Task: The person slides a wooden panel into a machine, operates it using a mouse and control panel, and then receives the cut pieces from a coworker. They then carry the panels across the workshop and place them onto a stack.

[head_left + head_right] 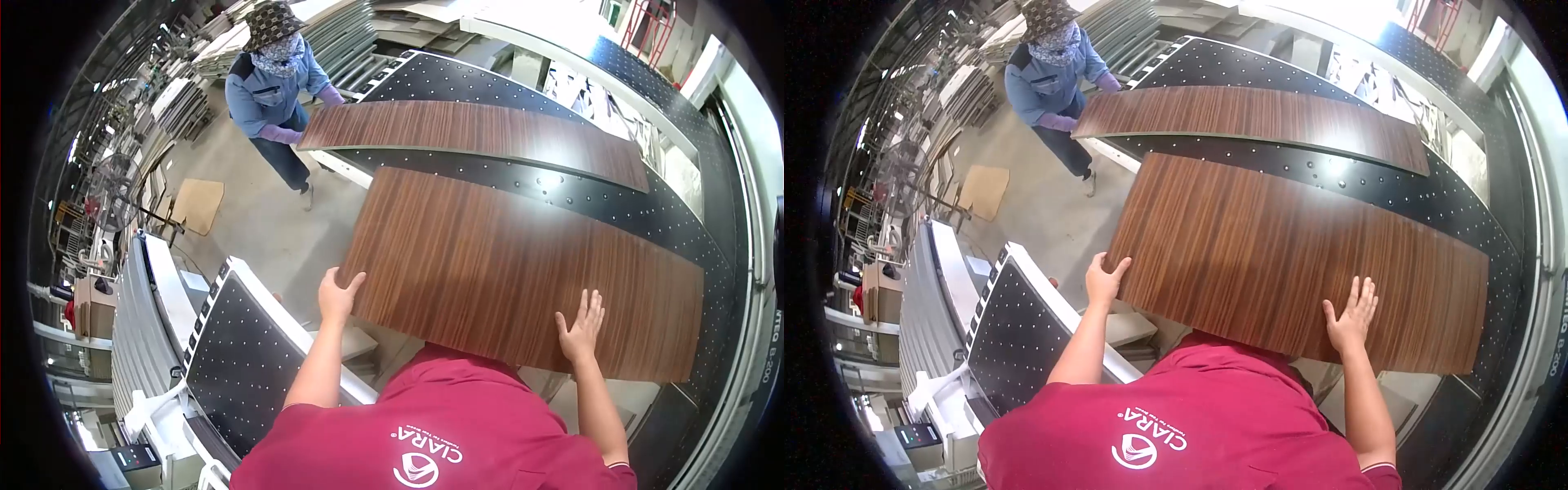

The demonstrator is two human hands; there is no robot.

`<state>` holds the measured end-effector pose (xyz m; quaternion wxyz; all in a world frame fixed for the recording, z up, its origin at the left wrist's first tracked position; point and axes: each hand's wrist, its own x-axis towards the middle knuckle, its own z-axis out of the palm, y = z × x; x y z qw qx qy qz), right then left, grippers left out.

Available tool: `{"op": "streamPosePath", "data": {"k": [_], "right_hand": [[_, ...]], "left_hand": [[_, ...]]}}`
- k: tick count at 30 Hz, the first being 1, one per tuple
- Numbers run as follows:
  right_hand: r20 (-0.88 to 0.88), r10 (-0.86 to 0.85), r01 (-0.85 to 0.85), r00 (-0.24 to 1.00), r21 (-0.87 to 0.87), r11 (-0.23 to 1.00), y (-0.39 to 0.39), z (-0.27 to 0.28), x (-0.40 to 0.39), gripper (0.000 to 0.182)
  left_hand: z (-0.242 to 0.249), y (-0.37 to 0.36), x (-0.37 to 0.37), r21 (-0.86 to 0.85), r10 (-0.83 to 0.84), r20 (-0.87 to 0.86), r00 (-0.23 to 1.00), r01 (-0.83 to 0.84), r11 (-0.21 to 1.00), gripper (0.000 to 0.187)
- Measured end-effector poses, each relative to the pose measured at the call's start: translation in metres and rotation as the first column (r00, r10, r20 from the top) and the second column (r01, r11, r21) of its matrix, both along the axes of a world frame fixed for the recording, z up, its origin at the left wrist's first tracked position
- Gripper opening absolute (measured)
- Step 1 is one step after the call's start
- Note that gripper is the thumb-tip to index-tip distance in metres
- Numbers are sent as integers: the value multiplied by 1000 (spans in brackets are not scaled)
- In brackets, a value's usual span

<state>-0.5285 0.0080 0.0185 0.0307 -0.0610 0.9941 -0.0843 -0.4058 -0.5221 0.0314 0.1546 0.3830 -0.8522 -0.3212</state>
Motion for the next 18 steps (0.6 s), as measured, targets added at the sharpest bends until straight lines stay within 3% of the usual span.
{"op": "streamPosePath", "data": {"k": [4, 7, 16, 18], "right_hand": [[47, 126, -125, 991, -15, 992, -59, 13, -29, 94], [-26, 230, -230, 973, -17, 973, -98, 3, -51, 96], [13, 304, -304, 952, 14, 952, -200, -1, -85, 97], [9, 316, -316, 949, 7, 949, -212, -1, -89, 97]], "left_hand": [[-16, -57, 20, -15, 73, -30, 997, -73, 997, 74], [-13, -94, 24, -12, 133, 19, 991, -133, 991, 75], [-21, -202, 2, -142, 167, 11, 986, -164, 976, 69], [-22, -214, 2, -92, 174, 1, 985, -173, 981, 69]]}}
